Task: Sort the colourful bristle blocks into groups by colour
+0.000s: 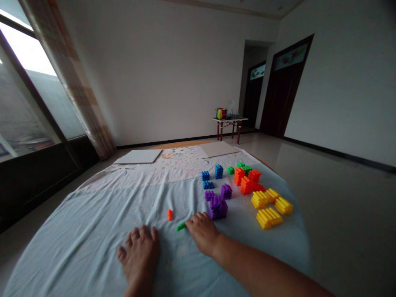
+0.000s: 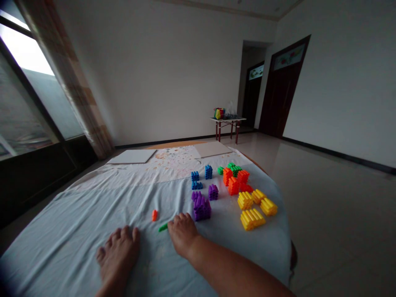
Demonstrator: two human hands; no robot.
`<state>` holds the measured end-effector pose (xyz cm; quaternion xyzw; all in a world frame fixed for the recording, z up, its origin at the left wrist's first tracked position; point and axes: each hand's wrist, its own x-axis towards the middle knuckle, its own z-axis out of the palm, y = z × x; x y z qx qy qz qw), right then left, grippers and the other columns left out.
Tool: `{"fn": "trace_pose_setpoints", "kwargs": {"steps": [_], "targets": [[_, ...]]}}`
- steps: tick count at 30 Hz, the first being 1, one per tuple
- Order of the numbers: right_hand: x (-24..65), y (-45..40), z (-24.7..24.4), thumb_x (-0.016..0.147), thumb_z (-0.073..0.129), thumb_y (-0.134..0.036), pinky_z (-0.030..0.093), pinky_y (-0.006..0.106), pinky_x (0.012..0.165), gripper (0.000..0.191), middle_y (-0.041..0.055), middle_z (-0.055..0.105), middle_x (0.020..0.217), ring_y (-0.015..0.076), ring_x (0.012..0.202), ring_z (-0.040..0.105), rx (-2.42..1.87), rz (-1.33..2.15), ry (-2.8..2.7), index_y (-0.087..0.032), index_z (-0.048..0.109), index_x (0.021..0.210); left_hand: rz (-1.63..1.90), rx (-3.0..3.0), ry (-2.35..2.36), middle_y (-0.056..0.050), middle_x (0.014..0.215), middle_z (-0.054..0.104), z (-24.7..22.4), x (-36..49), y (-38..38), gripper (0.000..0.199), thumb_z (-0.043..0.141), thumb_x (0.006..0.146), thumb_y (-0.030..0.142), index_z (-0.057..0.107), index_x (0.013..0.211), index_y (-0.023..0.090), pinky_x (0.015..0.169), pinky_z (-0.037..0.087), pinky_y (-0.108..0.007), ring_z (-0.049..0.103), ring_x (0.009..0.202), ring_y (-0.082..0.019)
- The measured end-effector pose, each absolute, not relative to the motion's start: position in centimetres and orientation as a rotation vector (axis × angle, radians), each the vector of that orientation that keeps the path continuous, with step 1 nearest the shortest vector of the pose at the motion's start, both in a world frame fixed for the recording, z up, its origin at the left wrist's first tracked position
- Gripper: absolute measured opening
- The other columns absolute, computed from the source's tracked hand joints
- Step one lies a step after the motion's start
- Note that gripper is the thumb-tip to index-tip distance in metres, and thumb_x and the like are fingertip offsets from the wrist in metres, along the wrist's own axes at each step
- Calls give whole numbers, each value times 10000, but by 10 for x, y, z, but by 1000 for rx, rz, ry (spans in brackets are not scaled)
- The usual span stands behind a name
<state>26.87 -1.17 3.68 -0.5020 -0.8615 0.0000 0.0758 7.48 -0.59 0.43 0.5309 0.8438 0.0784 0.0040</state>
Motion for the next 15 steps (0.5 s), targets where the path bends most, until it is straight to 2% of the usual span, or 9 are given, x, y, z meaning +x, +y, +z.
{"fn": "trace_pose_setpoints", "kwargs": {"steps": [2, 7, 9, 13, 15], "targets": [[272, -11, 37, 829, 418, -77, 431, 340, 767, 249, 88, 629, 874, 220, 888, 556, -1480, 51, -2557, -170, 624, 932, 245, 1652, 2638, -118, 1418, 381, 5, 75, -6, 657, 83, 853, 478, 420, 1314, 154, 1085, 123, -490, 254, 1334, -269], [287, -17, 27, 802, 460, -49, 421, 279, 842, 386, 57, 584, 965, 180, 956, 515, -1224, 225, -2384, -208, 581, 1132, 253, 1660, 2636, -120, 1416, 383, 4, 75, -6, 658, 83, 852, 476, 421, 1313, 150, 1086, 118, -491, 252, 1334, -269], [294, -22, 22, 810, 461, -50, 416, 273, 864, 396, 55, 568, 994, 173, 975, 504, -1173, 272, -2349, -217, 576, 1150, 263, 1659, 2634, -119, 1415, 384, 4, 75, -6, 659, 84, 850, 483, 428, 1307, 156, 1087, 115, -493, 252, 1333, -269], [306, -33, 16, 782, 613, -203, 414, 289, 888, 311, 62, 576, 966, 190, 965, 509, -1093, 381, -2446, -189, 620, 1093, 279, 1653, 2630, -118, 1412, 388, 2, 74, -6, 654, 92, 850, 484, 437, 1298, 157, 1088, 118, -493, 260, 1330, -266], [311, -37, 17, 722, 697, -314, 408, 298, 902, 391, 68, 588, 959, 198, 959, 519, -1081, 427, -2469, -168, 632, 1079, 279, 1651, 2639, -116, 1406, 396, 2, 74, -6, 647, 96, 851, 478, 442, 1295, 157, 1088, 124, -489, 266, 1327, -264]]}}
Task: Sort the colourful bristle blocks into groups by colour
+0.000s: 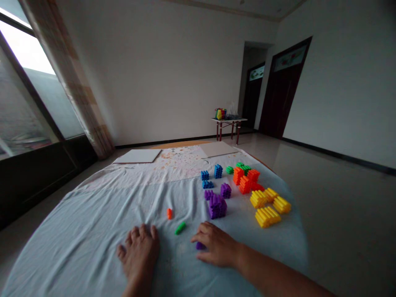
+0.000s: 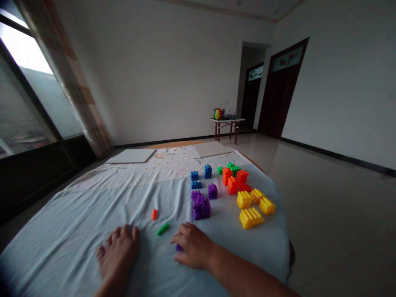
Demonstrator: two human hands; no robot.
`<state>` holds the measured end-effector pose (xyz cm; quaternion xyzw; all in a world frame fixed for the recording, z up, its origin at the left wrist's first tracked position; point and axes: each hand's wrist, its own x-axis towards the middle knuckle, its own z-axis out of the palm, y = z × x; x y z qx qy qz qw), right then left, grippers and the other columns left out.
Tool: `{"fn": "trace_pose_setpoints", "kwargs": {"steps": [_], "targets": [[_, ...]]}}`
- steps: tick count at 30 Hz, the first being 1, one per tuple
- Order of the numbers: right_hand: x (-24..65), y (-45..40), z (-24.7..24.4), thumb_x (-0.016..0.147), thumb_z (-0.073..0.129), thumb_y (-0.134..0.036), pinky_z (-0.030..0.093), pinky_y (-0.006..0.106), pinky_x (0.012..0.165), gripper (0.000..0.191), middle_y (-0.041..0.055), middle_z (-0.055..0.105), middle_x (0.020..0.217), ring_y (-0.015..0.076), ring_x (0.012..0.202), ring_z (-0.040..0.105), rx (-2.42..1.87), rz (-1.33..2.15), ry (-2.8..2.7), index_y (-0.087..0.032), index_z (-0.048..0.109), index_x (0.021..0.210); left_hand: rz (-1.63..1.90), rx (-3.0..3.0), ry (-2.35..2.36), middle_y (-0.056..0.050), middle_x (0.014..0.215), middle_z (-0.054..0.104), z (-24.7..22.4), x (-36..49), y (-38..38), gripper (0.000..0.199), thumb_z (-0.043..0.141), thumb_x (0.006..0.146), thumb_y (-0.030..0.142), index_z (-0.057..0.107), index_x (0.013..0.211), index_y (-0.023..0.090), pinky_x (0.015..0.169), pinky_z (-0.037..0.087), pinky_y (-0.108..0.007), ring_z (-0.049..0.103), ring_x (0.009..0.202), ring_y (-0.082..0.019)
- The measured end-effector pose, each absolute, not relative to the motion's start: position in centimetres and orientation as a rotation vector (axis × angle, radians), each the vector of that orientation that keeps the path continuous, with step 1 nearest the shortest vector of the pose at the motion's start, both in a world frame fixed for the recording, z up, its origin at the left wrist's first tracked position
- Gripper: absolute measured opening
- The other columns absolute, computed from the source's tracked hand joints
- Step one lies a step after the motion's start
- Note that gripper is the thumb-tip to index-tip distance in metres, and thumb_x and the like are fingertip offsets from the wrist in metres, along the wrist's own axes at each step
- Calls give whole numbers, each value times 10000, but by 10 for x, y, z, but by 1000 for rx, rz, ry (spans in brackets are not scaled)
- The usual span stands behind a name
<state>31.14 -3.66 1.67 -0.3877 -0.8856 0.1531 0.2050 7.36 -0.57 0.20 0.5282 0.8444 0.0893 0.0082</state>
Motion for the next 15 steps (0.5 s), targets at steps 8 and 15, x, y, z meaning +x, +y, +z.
{"fn": "trace_pose_setpoints", "kwargs": {"steps": [8, 15], "targets": [[316, -36, 20, 738, 636, -209, 389, 317, 939, 353, 84, 638, 1003, 209, 995, 548, -1260, 467, -2431, -160, 637, 1087, 269, 1650, 2634, -117, 1409, 391, 5, 76, -5, 653, 91, 850, 483, 435, 1299, 156, 1084, 134, -489, 265, 1327, -267], [320, -38, 26, 750, 640, -281, 398, 284, 938, 369, 74, 634, 1018, 193, 1017, 547, -1290, 478, -2360, -178, 626, 1104, 267, 1655, 2646, -121, 1399, 405, 6, 76, -6, 642, 107, 851, 478, 441, 1293, 154, 1083, 135, -488, 278, 1320, -268]]}}
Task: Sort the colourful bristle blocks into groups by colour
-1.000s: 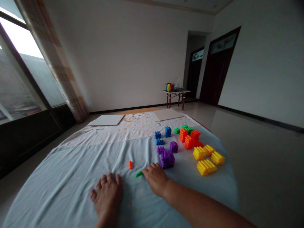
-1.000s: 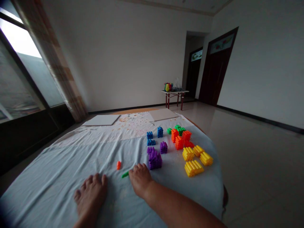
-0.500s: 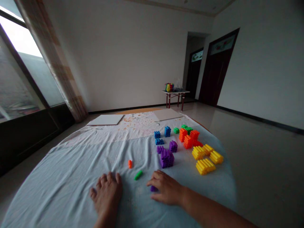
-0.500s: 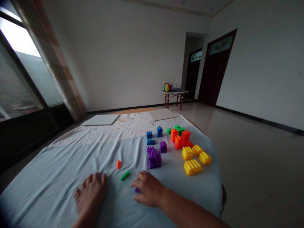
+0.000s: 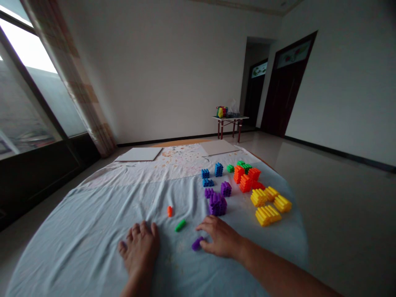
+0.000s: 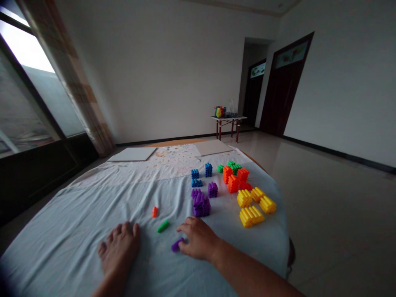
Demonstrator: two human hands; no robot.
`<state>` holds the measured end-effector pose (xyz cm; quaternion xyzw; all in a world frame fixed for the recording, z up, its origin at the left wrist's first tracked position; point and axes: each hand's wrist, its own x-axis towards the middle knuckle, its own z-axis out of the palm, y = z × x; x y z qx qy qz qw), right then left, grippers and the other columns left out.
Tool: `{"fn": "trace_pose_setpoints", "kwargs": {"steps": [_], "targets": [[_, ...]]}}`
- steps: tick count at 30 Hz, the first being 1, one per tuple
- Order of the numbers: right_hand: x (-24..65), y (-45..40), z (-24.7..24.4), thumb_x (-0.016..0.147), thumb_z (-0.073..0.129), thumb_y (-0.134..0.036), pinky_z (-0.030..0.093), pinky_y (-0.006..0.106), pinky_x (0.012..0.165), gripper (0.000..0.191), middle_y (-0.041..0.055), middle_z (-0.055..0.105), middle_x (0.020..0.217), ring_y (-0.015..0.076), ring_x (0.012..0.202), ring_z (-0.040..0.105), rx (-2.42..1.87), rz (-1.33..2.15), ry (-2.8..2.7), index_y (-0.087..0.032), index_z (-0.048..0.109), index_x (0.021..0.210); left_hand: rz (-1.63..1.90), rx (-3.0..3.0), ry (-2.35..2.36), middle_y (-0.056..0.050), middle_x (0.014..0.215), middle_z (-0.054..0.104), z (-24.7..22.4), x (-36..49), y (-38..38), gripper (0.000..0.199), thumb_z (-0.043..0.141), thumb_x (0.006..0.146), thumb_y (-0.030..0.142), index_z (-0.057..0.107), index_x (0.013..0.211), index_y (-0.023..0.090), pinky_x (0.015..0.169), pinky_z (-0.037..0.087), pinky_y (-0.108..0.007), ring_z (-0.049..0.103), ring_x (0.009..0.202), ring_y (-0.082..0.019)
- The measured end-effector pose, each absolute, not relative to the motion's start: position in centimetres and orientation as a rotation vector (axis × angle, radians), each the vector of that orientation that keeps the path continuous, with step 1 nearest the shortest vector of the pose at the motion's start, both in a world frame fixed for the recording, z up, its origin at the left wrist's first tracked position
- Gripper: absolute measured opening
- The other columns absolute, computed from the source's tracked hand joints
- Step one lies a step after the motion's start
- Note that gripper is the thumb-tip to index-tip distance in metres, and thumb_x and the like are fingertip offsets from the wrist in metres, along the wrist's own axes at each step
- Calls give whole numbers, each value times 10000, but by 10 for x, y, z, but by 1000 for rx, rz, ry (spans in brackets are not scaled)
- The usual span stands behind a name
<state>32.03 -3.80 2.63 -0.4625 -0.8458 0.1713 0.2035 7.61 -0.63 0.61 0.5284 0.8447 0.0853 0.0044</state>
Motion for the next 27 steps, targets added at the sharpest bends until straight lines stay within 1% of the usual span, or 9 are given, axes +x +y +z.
{"fn": "trace_pose_setpoints", "kwargs": {"steps": [3, 5, 7, 9, 12, 16, 20, 23, 27], "targets": [[313, -41, 27, 688, 686, -505, 429, 333, 900, 474, 90, 625, 983, 236, 986, 551, -1432, 457, -2368, -179, 649, 1030, 302, 1655, 2649, -125, 1392, 412, 4, 75, -6, 634, 118, 851, 476, 452, 1282, 152, 1080, 143, -496, 287, 1314, -274], [305, -43, 25, 664, 683, -563, 445, 359, 867, 502, 104, 621, 970, 258, 963, 556, -1526, 443, -2380, -170, 656, 974, 317, 1660, 2649, -128, 1387, 416, 2, 74, -5, 629, 126, 851, 479, 460, 1274, 154, 1078, 150, -496, 293, 1311, -277], [298, -44, 23, 697, 677, -510, 447, 365, 857, 426, 110, 620, 963, 260, 953, 560, -1556, 438, -2396, -162, 658, 943, 317, 1670, 2646, -129, 1384, 419, 2, 74, -5, 628, 130, 850, 483, 464, 1269, 157, 1076, 153, -497, 293, 1311, -279], [297, -44, 24, 711, 687, -402, 438, 351, 872, 347, 99, 622, 965, 244, 956, 561, -1482, 468, -2424, -166, 657, 964, 309, 1666, 2643, -126, 1387, 416, 3, 74, -5, 628, 127, 849, 484, 463, 1269, 160, 1076, 152, -499, 285, 1314, -282], [310, -41, 37, 700, 689, -266, 400, 329, 933, 411, 73, 622, 1032, 214, 1015, 538, -1246, 488, -2395, -191, 616, 1098, 312, 1669, 2633, -125, 1384, 420, 3, 74, -5, 628, 123, 850, 479, 464, 1269, 159, 1076, 154, -497, 289, 1313, -283], [348, -26, 68, 739, 619, -161, 345, 366, 996, 475, 64, 595, 1154, 206, 1109, 489, -1143, 331, -2207, -213, 544, 1205, 324, 1667, 2640, -130, 1393, 411, 1, 73, -5, 633, 121, 851, 479, 462, 1274, 155, 1078, 146, -497, 286, 1316, -279], [380, -1, 88, 740, 614, -164, 375, 400, 958, 431, 73, 616, 1110, 223, 1071, 515, -1213, 233, -2129, -205, 566, 1167, 314, 1661, 2646, -127, 1403, 399, 0, 74, -4, 641, 121, 849, 486, 451, 1286, 153, 1079, 144, -494, 277, 1320, -279], [389, 12, 88, 727, 632, -179, 406, 398, 916, 385, 82, 634, 1054, 229, 1021, 539, -1306, 241, -2116, -185, 602, 1111, 300, 1648, 2639, -124, 1411, 389, 2, 76, -4, 644, 116, 850, 480, 439, 1299, 151, 1086, 128, -491, 265, 1327, -274], [387, 15, 83, 724, 644, -208, 411, 401, 899, 383, 97, 643, 1028, 237, 990, 547, -1408, 236, -2121, -160, 615, 1103, 303, 1641, 2638, -125, 1414, 386, 3, 76, -4, 643, 130, 850, 482, 440, 1303, 149, 1090, 119, -491, 255, 1332, -274]]}}
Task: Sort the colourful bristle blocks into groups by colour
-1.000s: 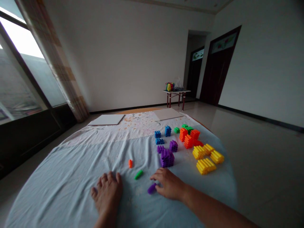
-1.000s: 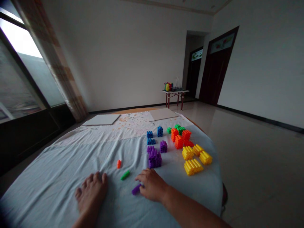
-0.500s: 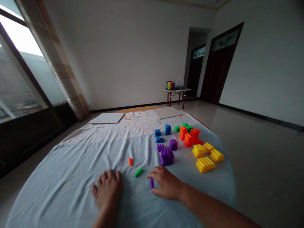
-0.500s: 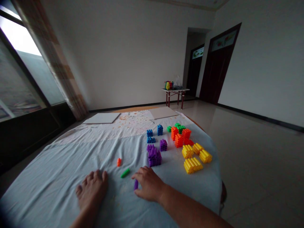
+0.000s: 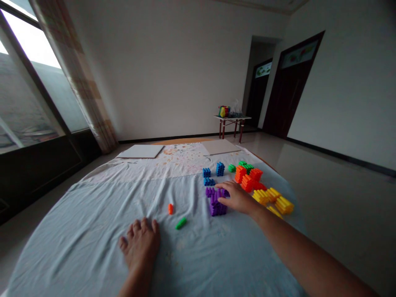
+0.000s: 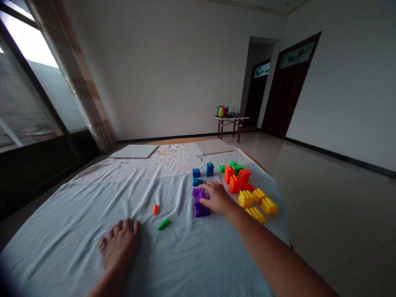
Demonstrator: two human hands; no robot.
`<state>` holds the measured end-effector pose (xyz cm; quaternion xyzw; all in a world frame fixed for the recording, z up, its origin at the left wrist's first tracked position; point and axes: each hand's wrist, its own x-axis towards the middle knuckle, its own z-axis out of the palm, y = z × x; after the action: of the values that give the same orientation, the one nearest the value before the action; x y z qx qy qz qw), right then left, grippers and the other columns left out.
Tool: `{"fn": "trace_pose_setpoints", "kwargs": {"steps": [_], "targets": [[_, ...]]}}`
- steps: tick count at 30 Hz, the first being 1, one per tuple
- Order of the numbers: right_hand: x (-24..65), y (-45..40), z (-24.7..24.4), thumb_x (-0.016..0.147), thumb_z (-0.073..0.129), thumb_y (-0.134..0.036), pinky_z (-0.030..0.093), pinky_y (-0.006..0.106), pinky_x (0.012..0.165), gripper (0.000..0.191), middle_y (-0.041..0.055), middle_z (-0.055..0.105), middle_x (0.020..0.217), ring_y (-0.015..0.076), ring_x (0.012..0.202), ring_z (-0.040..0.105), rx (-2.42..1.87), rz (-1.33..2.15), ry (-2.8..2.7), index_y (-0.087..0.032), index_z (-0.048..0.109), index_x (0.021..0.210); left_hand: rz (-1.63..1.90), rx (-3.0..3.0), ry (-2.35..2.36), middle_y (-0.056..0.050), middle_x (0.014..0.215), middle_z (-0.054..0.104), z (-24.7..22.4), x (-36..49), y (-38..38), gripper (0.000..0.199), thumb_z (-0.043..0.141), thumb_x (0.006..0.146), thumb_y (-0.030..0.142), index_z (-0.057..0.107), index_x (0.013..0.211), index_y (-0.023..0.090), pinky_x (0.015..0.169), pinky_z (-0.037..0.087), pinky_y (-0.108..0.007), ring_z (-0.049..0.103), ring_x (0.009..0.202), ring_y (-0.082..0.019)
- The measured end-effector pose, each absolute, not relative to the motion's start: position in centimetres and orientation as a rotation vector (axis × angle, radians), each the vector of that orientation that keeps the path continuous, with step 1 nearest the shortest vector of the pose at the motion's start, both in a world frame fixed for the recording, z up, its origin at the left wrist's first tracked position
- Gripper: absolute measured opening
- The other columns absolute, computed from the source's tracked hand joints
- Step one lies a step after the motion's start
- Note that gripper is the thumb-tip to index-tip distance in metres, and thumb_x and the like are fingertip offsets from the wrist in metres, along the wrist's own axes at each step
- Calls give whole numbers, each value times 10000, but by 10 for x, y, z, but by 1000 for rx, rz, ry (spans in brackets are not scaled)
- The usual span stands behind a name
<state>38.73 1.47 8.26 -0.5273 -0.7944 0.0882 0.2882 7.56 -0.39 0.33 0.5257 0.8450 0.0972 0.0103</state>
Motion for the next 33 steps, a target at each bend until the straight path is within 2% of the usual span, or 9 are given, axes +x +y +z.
{"fn": "trace_pose_setpoints", "kwargs": {"steps": [6, 11, 17, 20, 24, 28, 33], "targets": [[387, 13, 83, 727, 641, -228, 402, 404, 913, 400, 88, 634, 1049, 244, 1028, 534, -1435, 224, -2123, -167, 606, 1120, 317, 1645, 2628, -126, 1416, 384, 2, 74, -5, 645, 129, 854, 488, 436, 1305, 144, 1089, 116, -497, 260, 1330, -277], [366, -6, 94, 796, 590, -273, 371, 413, 968, 352, 90, 599, 1132, 231, 1107, 501, -1236, 185, -2037, -196, 571, 1138, 360, 1670, 2625, -137, 1388, 418, 6, 76, -7, 599, 171, 859, 464, 481, 1259, 144, 1078, 139, -506, 289, 1313, -287], [278, -11, 65, 803, 564, -218, 374, 306, 989, 314, 62, 612, 1124, 167, 1094, 519, -983, 491, -2209, -196, 586, 1115, 369, 1680, 2636, -140, 1386, 417, 2, 76, -6, 601, 165, 858, 466, 480, 1256, 143, 1068, 150, -506, 296, 1306, -284], [237, 14, 39, 771, 568, -211, 350, 335, 1011, 373, 96, 570, 1220, 200, 1163, 481, -1099, 505, -2277, -174, 578, 1142, 380, 1680, 2647, -138, 1383, 422, -1, 74, -6, 601, 167, 859, 463, 468, 1268, 142, 1068, 149, -505, 300, 1304, -287], [205, 47, 18, 777, 552, -296, 380, 409, 957, 450, 115, 484, 1320, 261, 1199, 445, -1358, 466, -2336, -196, 524, 1215, 377, 1674, 2646, -132, 1378, 431, -3, 73, -6, 596, 152, 861, 458, 469, 1266, 158, 1067, 143, -507, 302, 1306, -284], [201, 55, 10, 778, 563, -345, 387, 417, 930, 318, 79, 537, 1244, 262, 1144, 474, -1409, 425, -2399, -219, 606, 1067, 351, 1656, 2647, -119, 1391, 419, -3, 72, -5, 606, 138, 856, 467, 465, 1268, 166, 1072, 140, -502, 291, 1314, -277], [226, 38, 7, 818, 536, -254, 385, 339, 931, 211, 59, 600, 1110, 201, 1090, 498, -1294, 366, -2426, -211, 640, 996, 313, 1649, 2663, -104, 1414, 395, -1, 72, -5, 632, 132, 847, 477, 441, 1299, 163, 1083, 133, -488, 262, 1332, -268]]}}
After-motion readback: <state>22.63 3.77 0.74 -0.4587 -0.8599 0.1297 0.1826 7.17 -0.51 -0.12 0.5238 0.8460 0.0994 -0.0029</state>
